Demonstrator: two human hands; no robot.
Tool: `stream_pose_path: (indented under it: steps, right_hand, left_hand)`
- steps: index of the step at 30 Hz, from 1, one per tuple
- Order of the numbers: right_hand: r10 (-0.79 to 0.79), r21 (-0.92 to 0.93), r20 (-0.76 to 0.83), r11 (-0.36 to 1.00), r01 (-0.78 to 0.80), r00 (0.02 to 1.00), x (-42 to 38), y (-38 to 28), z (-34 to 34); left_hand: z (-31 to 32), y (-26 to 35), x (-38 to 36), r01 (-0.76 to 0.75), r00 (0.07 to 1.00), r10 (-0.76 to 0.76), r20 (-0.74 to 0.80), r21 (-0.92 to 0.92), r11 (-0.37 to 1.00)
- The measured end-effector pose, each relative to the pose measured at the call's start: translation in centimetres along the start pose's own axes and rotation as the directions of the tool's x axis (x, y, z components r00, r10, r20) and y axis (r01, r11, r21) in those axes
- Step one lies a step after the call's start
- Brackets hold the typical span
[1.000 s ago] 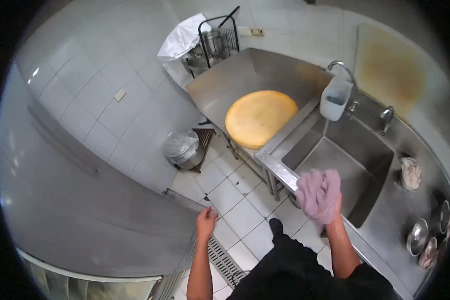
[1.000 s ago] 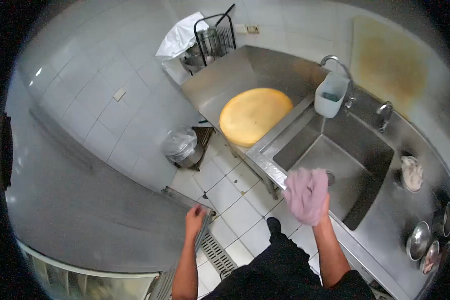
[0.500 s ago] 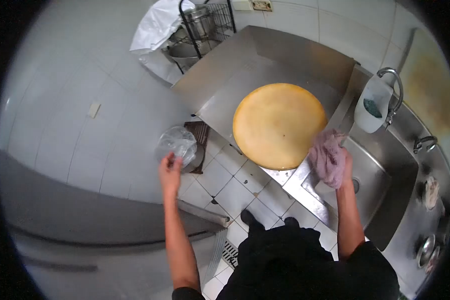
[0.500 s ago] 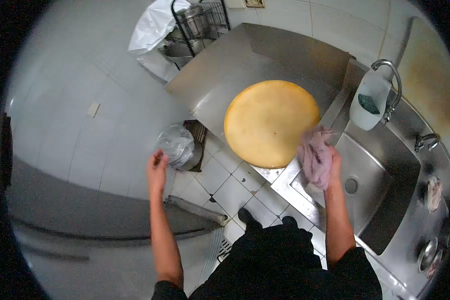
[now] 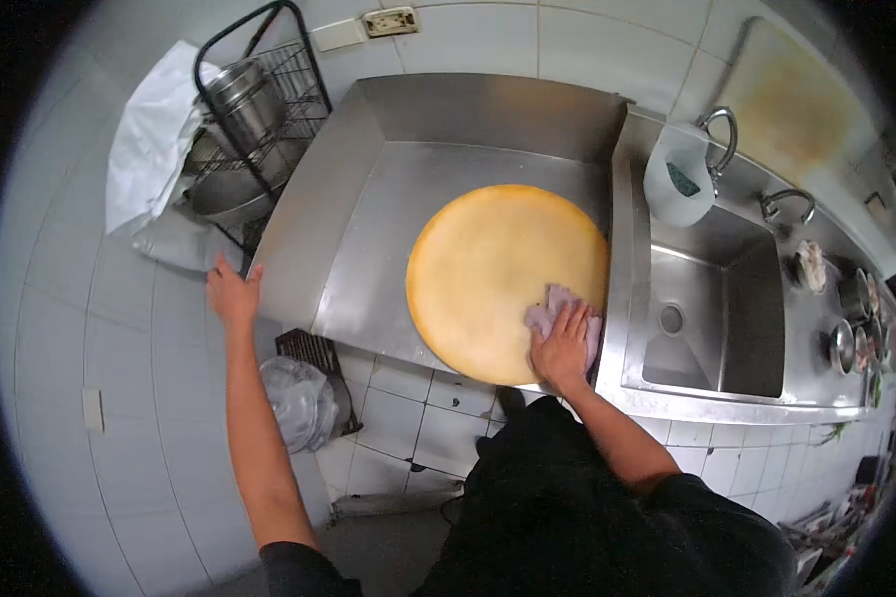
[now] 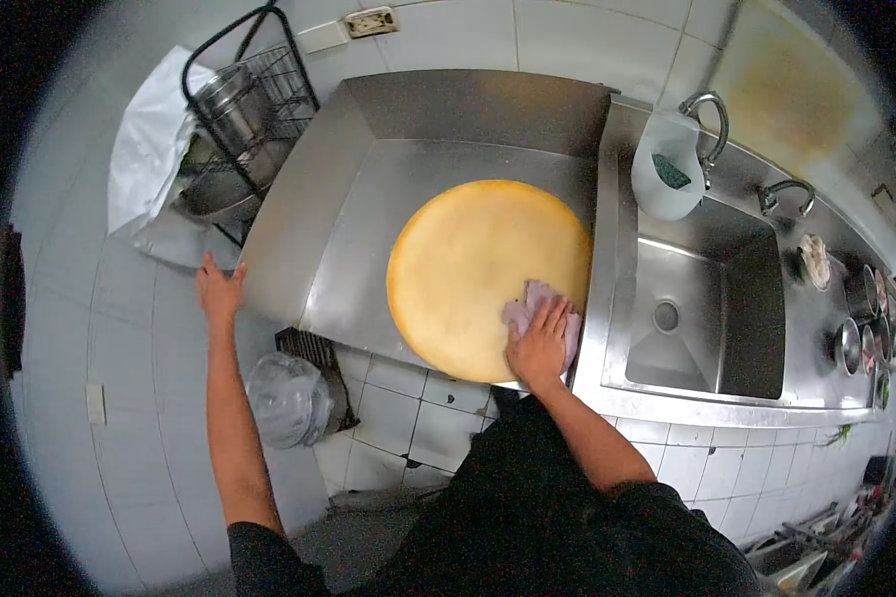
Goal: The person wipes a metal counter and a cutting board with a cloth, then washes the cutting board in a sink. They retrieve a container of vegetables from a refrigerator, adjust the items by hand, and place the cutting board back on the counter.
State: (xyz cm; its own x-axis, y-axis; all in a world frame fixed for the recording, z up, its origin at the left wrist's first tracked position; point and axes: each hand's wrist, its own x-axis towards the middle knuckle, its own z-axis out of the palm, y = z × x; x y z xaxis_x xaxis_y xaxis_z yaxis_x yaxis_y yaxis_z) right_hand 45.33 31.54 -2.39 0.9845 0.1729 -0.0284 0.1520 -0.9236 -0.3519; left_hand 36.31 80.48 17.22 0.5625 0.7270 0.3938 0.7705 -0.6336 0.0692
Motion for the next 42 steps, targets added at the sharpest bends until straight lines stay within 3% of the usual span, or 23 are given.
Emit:
stream_pose_path:
  steps: [1, 3, 6, 7, 10, 14, 16, 18, 19, 22, 23, 24, 26, 28, 29, 32, 33, 35, 36, 38, 40, 41, 42]
  right_hand:
    - [0.011, -0.097, -0.025, 0.995, -0.013, 1.0, 0.3, 0.4, 0.6]
    - [-0.013, -0.265, -0.061, 0.964, -0.003, 0.998, 2.4, 1.1, 1.8]
    - [0.152, 0.06, -0.275, 0.988, -0.14, 0.949, 7.0, 0.8, 2.5]
    - [0.194, 0.052, -0.311, 0.981, -0.187, 0.93, 9.2, 0.4, 2.2]
    - [0.218, -0.001, -0.447, 0.97, -0.244, 0.868, 17.4, -1.1, 2.0]
    - [0.075, -0.032, -0.648, 0.992, -0.126, 0.758, 27.1, -0.9, 6.3]
    - [0.084, 0.097, -0.601, 0.995, -0.032, 0.795, 27.6, -7.7, 4.6]
    - [0.092, 0.396, -0.415, 0.914, 0.088, 0.905, 27.5, -13.4, 5.1]
    - [-0.017, 0.302, -0.521, 0.932, 0.202, 0.853, 27.2, -15.7, 7.9]
    - [-0.14, 0.422, -0.47, 0.832, 0.361, 0.871, 24.4, -23.8, 13.2]
    - [-0.209, 0.519, -0.195, 0.807, 0.281, 0.958, 22.8, -26.2, 11.9]
    - [-0.31, 0.594, -0.13, 0.736, 0.324, 0.942, 22.0, -28.3, 12.9]
    - [-0.417, 0.517, -0.448, 0.601, 0.61, 0.791, 19.0, -33.1, 17.1]
    - [-0.253, 0.844, -0.191, 0.451, 0.29, 0.948, 16.9, -35.0, 12.1]
    - [-0.202, 0.971, 0.116, 0.229, -0.068, 0.972, 16.0, -34.3, 6.9]
    - [0.136, 0.975, -0.027, 0.22, -0.004, 0.99, 17.2, -31.7, 8.1]
    - [0.193, 0.973, -0.05, 0.232, 0.004, 0.98, 16.8, -29.6, 4.6]
    - [0.219, 0.832, -0.255, 0.546, 0.098, 0.942, 17.0, -22.9, 1.9]
    - [0.264, 0.822, -0.236, 0.568, 0.047, 0.935, 16.4, -20.4, -0.8]
    - [0.454, 0.874, 0.174, 0.338, -0.35, 0.874, 15.1, -16.6, -6.8]
    - [0.38, 0.844, 0.139, 0.437, -0.31, 0.914, 14.9, -11.1, -6.7]
    - [0.336, 0.412, -0.209, 0.882, -0.229, 0.918, 15.5, -5.9, -3.4]
    - [0.092, -0.204, -0.449, 0.958, -0.203, 0.889, 15.4, -4.3, -0.6]
  left_hand:
    - [2.7, -1.3, 1.4, -0.069, 0.997, 0.07, -0.028, 0.021, 0.997]
    - [6.8, -3.8, 4.8, -0.167, 0.976, 0.173, 0.133, -0.057, 0.984]
    - [6.5, -3.8, 6.6, -0.225, 0.899, 0.26, 0.352, -0.139, 0.964]
    - [5.7, -2.6, 6.1, -0.227, 0.859, 0.279, 0.43, -0.17, 0.959]
    - [4.8, -0.9, 5.4, -0.179, 0.889, 0.256, 0.38, -0.226, 0.958]
    - [4.9, 0.0, 4.9, -0.073, 0.892, 0.218, 0.395, -0.349, 0.934]
    - [4.4, 0.9, 5.1, -0.076, 0.896, 0.218, 0.386, -0.352, 0.933]
    - [4.7, 0.6, 5.4, -0.109, 0.894, 0.229, 0.385, -0.309, 0.945]
    - [4.8, 0.4, 5.4, -0.129, 0.894, 0.238, 0.38, -0.291, 0.948]
    - [4.8, 0.2, 5.6, -0.105, 0.881, 0.219, 0.42, -0.278, 0.955]
    - [5.2, 0.0, 5.5, -0.082, 0.882, 0.238, 0.408, -0.364, 0.928]
    - [5.3, 0.2, 5.3, -0.099, 0.883, 0.259, 0.392, -0.383, 0.918]
    - [5.1, 0.1, 5.2, -0.139, 0.884, 0.301, 0.357, -0.414, 0.9]
    - [5.4, -0.7, 5.3, -0.095, 0.88, 0.27, 0.391, -0.411, 0.907]
    - [5.7, -1.0, 5.4, -0.069, 0.875, 0.252, 0.413, -0.408, 0.91]
    - [5.0, -0.9, 6.0, -0.09, 0.815, 0.284, 0.505, -0.373, 0.924]
    - [5.4, -1.4, 6.4, -0.159, 0.798, 0.396, 0.454, -0.475, 0.866]
    - [6.9, -2.9, 6.4, -0.252, 0.756, 0.563, 0.333, -0.646, 0.72]
    - [6.7, -3.0, 6.5, -0.248, 0.741, 0.564, 0.364, -0.632, 0.734]
    - [5.8, -2.4, 6.7, -0.241, 0.717, 0.559, 0.417, -0.603, 0.76]
    - [6.3, -3.0, 6.8, -0.24, 0.733, 0.551, 0.398, -0.607, 0.758]
    - [6.6, -3.0, 6.8, -0.245, 0.739, 0.551, 0.387, -0.608, 0.756]
    - [6.5, -2.9, 6.8, -0.242, 0.741, 0.552, 0.384, -0.614, 0.752]
